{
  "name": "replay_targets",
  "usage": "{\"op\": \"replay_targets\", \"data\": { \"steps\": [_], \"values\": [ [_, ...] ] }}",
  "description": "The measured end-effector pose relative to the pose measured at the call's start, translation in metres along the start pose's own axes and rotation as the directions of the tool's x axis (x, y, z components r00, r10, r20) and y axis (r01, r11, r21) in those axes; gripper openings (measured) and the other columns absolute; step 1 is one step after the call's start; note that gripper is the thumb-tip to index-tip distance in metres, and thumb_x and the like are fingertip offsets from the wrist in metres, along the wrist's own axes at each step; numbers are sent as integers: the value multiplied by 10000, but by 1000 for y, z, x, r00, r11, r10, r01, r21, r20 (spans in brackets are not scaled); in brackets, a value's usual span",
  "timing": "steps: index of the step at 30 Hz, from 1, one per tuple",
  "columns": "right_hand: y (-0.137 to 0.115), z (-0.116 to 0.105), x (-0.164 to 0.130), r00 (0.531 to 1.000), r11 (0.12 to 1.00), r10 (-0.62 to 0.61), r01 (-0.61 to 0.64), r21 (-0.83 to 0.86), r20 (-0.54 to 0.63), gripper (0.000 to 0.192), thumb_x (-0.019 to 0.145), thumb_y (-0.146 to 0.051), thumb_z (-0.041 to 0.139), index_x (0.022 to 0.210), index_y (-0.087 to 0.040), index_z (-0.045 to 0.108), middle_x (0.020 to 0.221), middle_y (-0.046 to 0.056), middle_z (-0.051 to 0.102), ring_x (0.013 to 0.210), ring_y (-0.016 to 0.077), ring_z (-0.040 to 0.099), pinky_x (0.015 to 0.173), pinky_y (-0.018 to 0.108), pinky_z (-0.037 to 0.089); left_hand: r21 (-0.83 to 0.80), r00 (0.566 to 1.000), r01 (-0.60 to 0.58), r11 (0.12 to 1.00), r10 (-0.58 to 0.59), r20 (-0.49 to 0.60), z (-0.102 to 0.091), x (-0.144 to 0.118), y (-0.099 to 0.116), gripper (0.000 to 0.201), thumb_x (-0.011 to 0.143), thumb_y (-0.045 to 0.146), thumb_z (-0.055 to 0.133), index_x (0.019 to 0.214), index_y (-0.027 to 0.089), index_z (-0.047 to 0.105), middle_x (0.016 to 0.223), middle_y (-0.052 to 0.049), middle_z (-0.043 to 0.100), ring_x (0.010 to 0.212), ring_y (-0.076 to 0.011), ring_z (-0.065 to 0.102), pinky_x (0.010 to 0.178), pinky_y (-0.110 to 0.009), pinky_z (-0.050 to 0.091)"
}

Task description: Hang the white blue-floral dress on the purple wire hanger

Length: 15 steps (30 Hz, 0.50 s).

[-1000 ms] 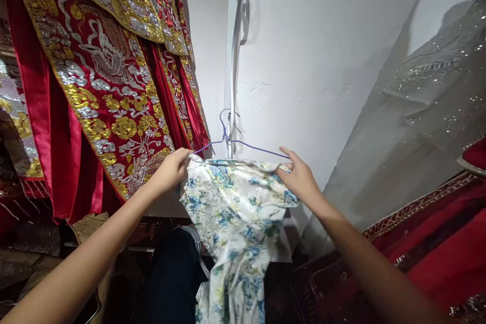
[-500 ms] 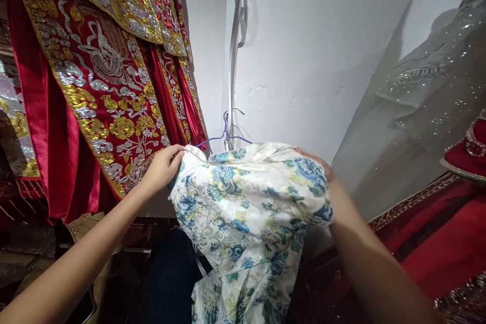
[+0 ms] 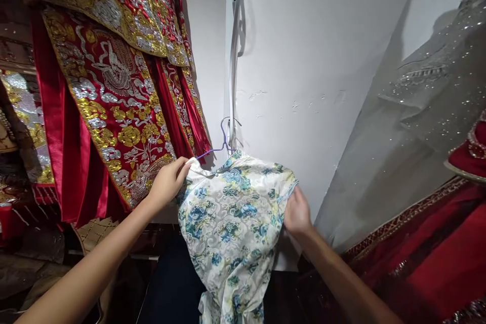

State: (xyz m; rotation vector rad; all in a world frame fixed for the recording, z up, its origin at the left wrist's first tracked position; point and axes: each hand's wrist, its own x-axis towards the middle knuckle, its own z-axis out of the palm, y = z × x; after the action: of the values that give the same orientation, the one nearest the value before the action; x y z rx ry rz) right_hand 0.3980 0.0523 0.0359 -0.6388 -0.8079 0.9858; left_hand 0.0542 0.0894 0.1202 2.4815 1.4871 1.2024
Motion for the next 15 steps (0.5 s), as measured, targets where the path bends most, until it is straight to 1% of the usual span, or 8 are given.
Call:
{"op": "replay_targets", "data": {
  "steps": [3,6,9,10,11,13,14,15],
  "values": [
    [-36,5,19,999,1000,10,-11,2,49,437,906,-565,547,1165,-244,691,1193,64,726,1245,282,610,1083,484,481,27,998,51,998,-50,-36,1,2,7,335,1006,459,385,1062,223,616,842,-25,680,732,-208,617,628,-269,367],
    [-71,33,23,989,994,-75,84,-66,128,382,908,-501,586,1183,-253,680,1209,63,713,1261,262,599,1103,456,467,-104,994,80,991,-87,-68,2,8,13,336,1004,429,379,1097,217,623,879,-26,688,750,-200,608,649,-268,387],
    [-92,63,0,939,984,-64,116,-137,337,413,944,-538,525,1211,-262,675,1161,64,726,1194,260,641,1045,449,509,-258,990,88,962,-113,-81,8,9,15,320,957,452,485,1049,199,658,855,-20,688,743,-189,588,670,-265,407],
    [-95,70,-13,884,980,1,92,-176,467,455,951,-580,491,1195,-252,690,1126,70,736,1156,264,660,1014,444,527,-314,989,90,945,-122,-84,11,7,15,321,933,468,529,990,187,673,826,-21,681,733,-185,580,668,-264,409],
    [-97,74,-26,786,973,86,67,-222,612,521,948,-635,451,1157,-237,715,1080,78,747,1111,269,681,980,435,544,-382,986,98,919,-141,-86,14,4,14,340,917,490,552,911,176,682,774,-22,664,706,-179,566,652,-262,406],
    [-94,75,-51,481,944,260,55,-325,837,617,926,-703,423,1085,-207,754,1026,98,759,1051,279,702,944,422,556,-538,974,132,833,-209,-86,22,-3,14,435,916,547,535,772,162,678,671,-24,609,649,-163,532,611,-257,393],
    [-89,72,-61,375,919,313,111,-377,873,596,913,-694,466,1090,-205,756,1049,103,756,1056,281,699,952,415,549,-616,965,150,773,-249,-77,25,-7,17,489,920,580,512,740,158,679,640,-26,583,629,-156,518,592,-253,386],
    [-81,69,-68,353,879,341,208,-429,871,548,901,-654,534,1150,-210,737,1120,107,739,1104,284,677,983,416,530,-695,955,164,700,-290,-67,28,-11,21,537,918,616,493,724,154,683,618,-26,563,608,-147,503,574,-248,379]
  ]
}}
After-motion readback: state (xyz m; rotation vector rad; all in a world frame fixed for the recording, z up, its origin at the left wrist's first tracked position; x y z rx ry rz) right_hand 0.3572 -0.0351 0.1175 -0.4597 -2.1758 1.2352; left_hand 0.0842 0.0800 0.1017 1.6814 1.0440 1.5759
